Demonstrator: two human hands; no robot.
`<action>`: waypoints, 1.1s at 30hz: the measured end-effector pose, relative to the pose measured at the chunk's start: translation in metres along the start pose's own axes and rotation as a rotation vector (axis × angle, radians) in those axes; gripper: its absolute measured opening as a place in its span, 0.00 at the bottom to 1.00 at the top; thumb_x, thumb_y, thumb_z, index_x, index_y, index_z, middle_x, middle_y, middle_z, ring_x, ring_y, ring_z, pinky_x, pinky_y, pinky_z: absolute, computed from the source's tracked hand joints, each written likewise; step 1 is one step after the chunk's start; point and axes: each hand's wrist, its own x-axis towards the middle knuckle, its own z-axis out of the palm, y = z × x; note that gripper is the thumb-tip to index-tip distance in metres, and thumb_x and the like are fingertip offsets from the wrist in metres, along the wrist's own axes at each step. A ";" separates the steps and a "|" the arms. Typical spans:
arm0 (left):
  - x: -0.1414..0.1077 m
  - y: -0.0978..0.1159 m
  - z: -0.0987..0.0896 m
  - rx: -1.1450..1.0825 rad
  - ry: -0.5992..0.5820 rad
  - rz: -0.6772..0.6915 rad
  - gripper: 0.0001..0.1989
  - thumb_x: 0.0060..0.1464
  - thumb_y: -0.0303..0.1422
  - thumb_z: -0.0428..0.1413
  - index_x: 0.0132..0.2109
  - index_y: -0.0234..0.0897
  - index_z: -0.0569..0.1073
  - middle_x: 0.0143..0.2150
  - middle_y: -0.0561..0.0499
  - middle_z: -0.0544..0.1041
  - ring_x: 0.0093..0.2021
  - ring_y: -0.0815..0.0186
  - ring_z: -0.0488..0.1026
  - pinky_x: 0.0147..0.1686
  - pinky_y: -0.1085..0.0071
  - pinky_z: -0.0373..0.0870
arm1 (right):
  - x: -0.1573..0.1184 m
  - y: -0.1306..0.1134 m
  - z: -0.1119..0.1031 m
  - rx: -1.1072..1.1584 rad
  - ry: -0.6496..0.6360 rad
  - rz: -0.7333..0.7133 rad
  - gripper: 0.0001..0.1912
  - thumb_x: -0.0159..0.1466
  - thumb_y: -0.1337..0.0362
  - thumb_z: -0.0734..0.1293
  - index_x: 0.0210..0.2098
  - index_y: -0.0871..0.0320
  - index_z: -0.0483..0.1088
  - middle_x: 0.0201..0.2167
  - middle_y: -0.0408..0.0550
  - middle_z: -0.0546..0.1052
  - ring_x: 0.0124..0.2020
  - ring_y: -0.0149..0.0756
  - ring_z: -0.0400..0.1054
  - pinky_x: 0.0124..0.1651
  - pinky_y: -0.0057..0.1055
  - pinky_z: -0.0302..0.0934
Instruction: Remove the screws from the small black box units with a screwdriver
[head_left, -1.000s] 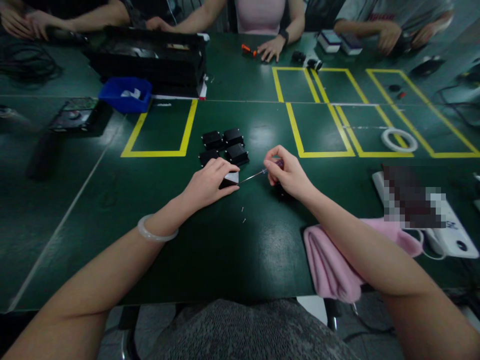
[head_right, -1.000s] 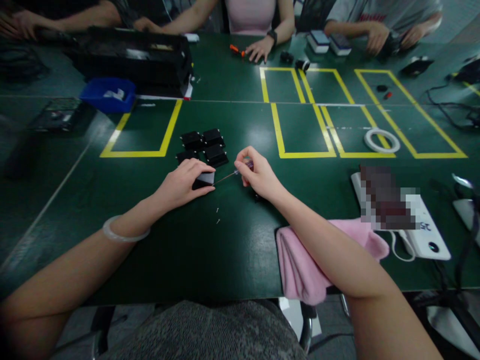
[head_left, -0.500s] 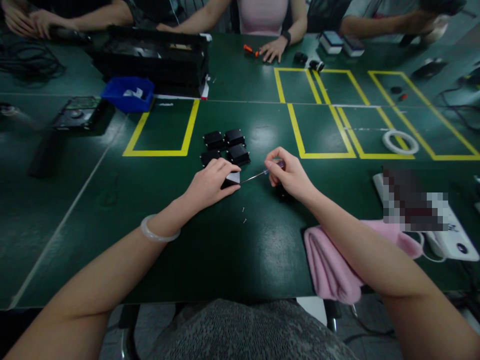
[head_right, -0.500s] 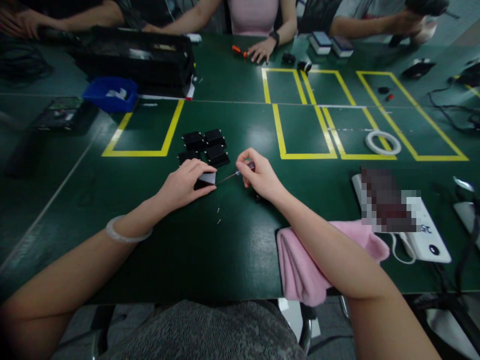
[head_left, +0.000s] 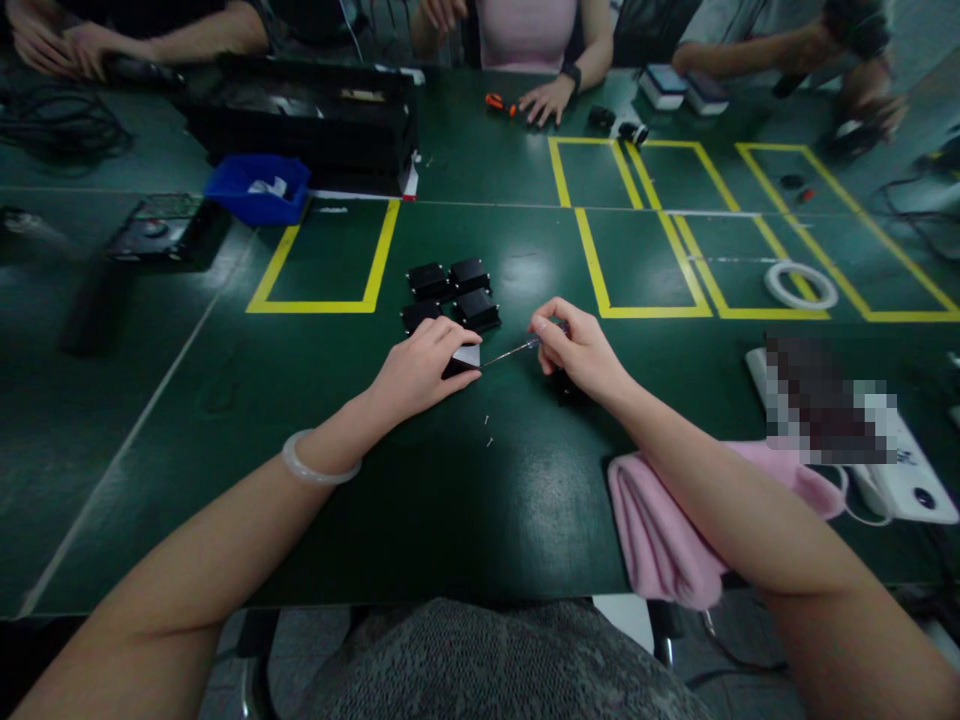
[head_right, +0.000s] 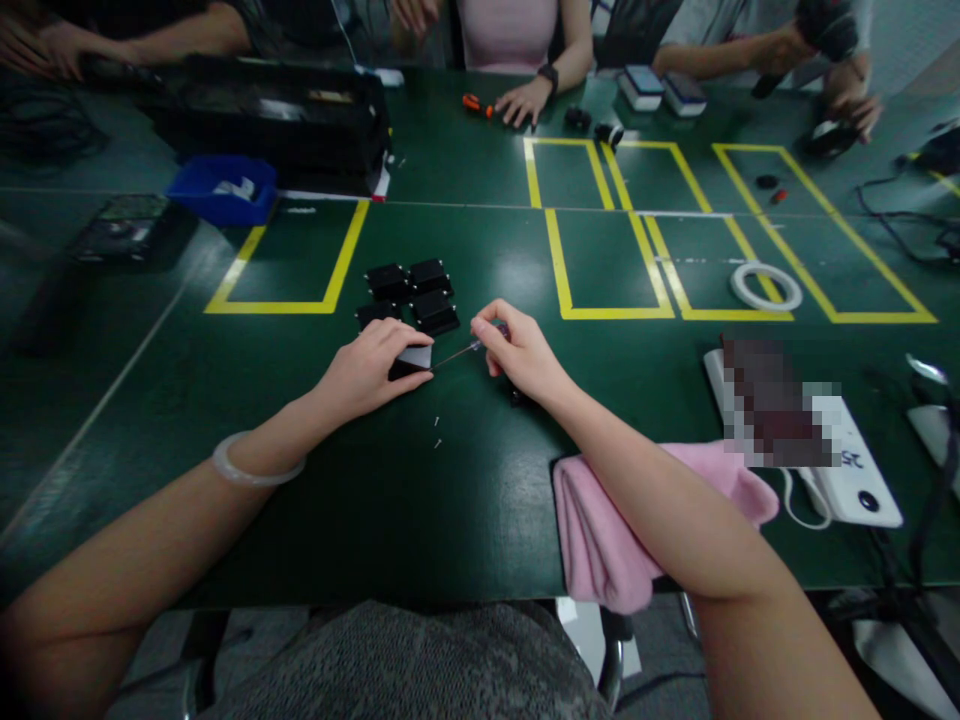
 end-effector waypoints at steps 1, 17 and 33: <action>0.000 0.000 0.001 0.003 0.002 -0.001 0.19 0.63 0.38 0.61 0.58 0.36 0.70 0.55 0.42 0.76 0.54 0.51 0.72 0.45 0.58 0.76 | 0.000 0.000 0.000 -0.013 -0.003 -0.002 0.15 0.71 0.51 0.65 0.36 0.55 0.64 0.14 0.31 0.59 0.15 0.26 0.61 0.22 0.27 0.52; 0.000 0.000 0.000 -0.008 0.005 -0.001 0.19 0.64 0.38 0.60 0.58 0.38 0.70 0.54 0.43 0.75 0.53 0.53 0.72 0.43 0.61 0.74 | 0.000 0.001 0.000 0.044 -0.004 -0.016 0.12 0.70 0.55 0.67 0.38 0.54 0.63 0.15 0.31 0.64 0.15 0.25 0.62 0.22 0.26 0.54; -0.001 0.000 0.001 -0.006 0.009 0.001 0.18 0.64 0.38 0.59 0.57 0.37 0.70 0.54 0.42 0.75 0.53 0.52 0.71 0.45 0.58 0.75 | 0.000 -0.002 0.000 0.012 0.004 0.005 0.11 0.69 0.57 0.67 0.37 0.55 0.64 0.16 0.32 0.65 0.16 0.25 0.63 0.22 0.26 0.54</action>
